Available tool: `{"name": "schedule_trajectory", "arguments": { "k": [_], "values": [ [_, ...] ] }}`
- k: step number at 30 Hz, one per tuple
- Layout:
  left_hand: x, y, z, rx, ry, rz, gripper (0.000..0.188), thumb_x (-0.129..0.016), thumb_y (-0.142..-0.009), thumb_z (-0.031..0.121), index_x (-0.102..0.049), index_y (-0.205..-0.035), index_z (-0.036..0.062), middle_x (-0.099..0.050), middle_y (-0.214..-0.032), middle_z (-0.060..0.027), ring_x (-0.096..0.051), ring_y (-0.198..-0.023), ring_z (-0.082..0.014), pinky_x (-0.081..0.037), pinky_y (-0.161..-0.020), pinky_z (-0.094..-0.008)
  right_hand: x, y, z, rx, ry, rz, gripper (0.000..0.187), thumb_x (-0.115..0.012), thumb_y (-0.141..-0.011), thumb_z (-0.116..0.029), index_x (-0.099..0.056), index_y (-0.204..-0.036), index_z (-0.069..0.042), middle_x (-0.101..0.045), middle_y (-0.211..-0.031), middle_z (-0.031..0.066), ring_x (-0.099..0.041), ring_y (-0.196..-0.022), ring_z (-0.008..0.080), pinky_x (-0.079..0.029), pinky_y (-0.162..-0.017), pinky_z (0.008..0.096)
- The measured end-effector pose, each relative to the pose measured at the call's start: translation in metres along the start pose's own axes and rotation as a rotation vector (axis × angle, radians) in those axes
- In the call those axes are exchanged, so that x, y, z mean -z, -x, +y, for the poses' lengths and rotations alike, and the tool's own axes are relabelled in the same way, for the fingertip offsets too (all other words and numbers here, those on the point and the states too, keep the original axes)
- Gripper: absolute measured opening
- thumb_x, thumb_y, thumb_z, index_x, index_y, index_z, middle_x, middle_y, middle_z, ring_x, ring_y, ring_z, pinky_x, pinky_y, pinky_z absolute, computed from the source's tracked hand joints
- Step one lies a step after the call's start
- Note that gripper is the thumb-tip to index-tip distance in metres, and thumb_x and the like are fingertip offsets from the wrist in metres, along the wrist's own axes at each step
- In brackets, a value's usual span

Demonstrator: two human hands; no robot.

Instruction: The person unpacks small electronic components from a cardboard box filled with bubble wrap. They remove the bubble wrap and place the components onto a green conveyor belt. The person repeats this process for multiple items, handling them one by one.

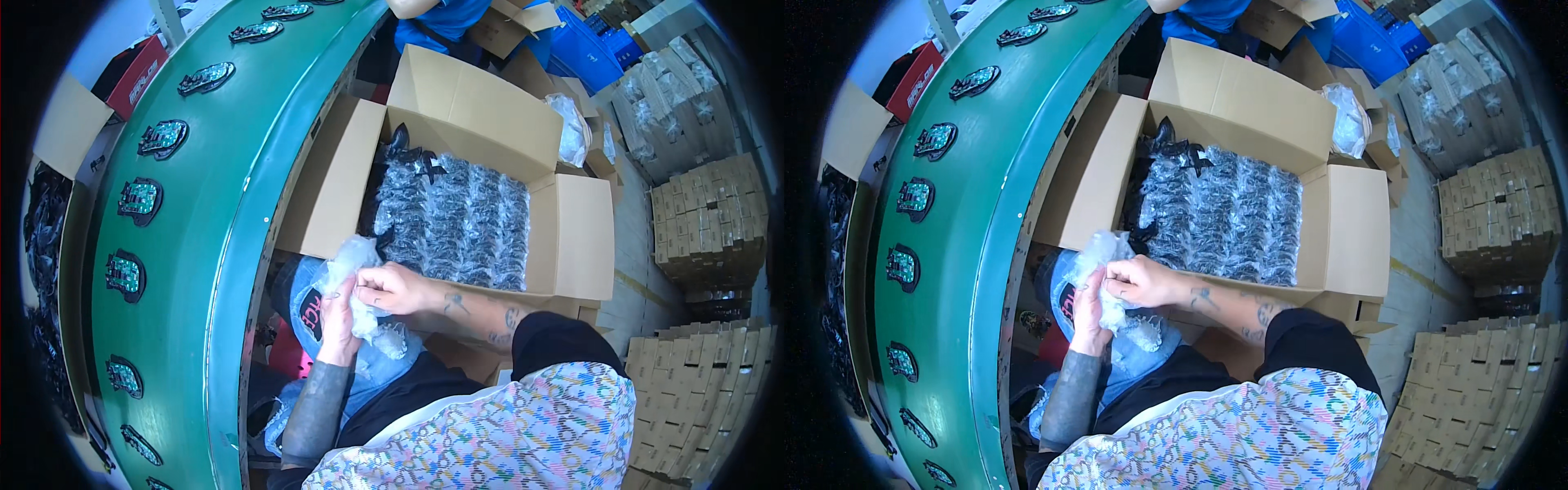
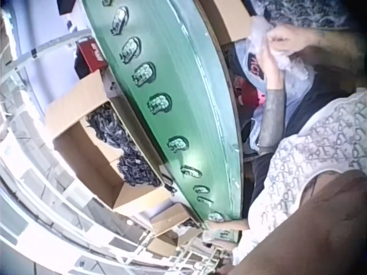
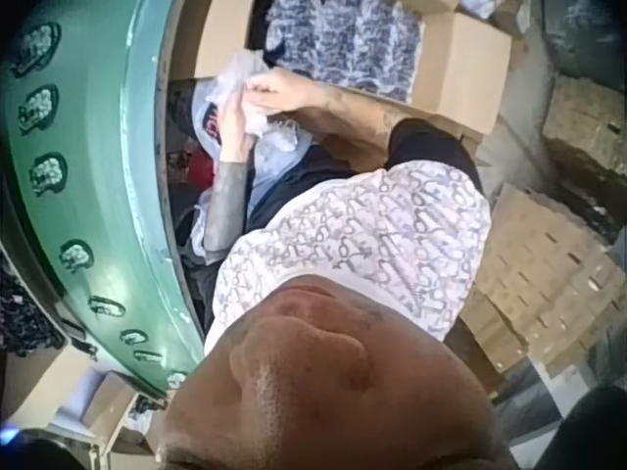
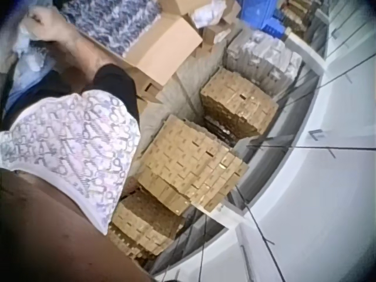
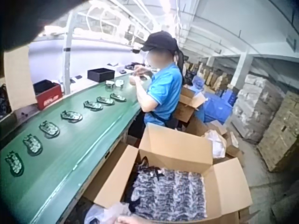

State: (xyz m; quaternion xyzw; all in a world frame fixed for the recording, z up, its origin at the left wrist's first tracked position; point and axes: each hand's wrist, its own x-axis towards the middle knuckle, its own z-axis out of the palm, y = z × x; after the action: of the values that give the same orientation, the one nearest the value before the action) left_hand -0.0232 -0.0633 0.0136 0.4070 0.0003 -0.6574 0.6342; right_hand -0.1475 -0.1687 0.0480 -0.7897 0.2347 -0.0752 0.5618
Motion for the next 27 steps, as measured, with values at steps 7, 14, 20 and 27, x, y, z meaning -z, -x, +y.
{"name": "schedule_trajectory", "arguments": {
  "k": [7, 14, 20, 27],
  "values": [
    [-0.003, -0.002, 0.008, -0.061, 0.096, 0.113, 0.036, -0.054, -0.098, 0.021, -0.053, -0.126, -0.0015, -0.063, -0.11, -0.0127, -0.066, -0.09, -0.0205, -0.056, -0.077, -0.0326, 0.0, -0.03, 0.007, 0.061, -0.164, -0.097, 0.011, -0.064, -0.087, -0.012, -0.059, -0.085, -0.003, -0.061, -0.069, 0.0084, -0.059, -0.06, 0.0146, -0.046, -0.053, 0.0301],
    [0.056, 0.02, -0.008, -0.572, -0.468, 0.299, 0.028, -0.053, -0.083, 0.004, -0.054, -0.111, 0.0011, -0.06, -0.101, -0.0123, -0.062, -0.089, -0.0248, -0.051, -0.078, -0.0375, 0.069, -0.091, 0.058, 0.078, 0.268, 0.966, 0.018, -0.067, -0.084, -0.024, -0.067, -0.082, -0.006, -0.065, -0.075, 0.0108, -0.064, -0.066, 0.0235, -0.05, -0.059, 0.0348],
    [0.059, 0.048, -0.005, -0.977, -1.206, -0.007, 0.034, -0.066, -0.067, 0.001, -0.059, -0.1, 0.0027, -0.058, -0.103, -0.0176, -0.058, -0.094, -0.0367, -0.047, -0.083, -0.0433, 0.197, -0.088, 0.215, -0.781, 0.555, 0.402, 0.057, -0.071, -0.074, -0.047, -0.069, -0.107, -0.001, -0.063, -0.116, 0.0238, -0.062, -0.106, 0.0373, -0.048, -0.094, 0.0387],
    [0.059, 0.039, -0.005, -1.031, -1.182, 0.057, 0.024, -0.065, -0.073, 0.003, -0.058, -0.096, 0.0006, -0.06, -0.099, -0.0176, -0.059, -0.088, -0.0352, -0.048, -0.08, -0.0412, 0.167, -0.117, 0.216, -0.985, 0.483, 0.76, 0.071, -0.083, -0.062, -0.048, -0.067, -0.106, 0.004, -0.063, -0.119, 0.0224, -0.059, -0.115, 0.035, -0.046, -0.099, 0.0392]
  ]
}}
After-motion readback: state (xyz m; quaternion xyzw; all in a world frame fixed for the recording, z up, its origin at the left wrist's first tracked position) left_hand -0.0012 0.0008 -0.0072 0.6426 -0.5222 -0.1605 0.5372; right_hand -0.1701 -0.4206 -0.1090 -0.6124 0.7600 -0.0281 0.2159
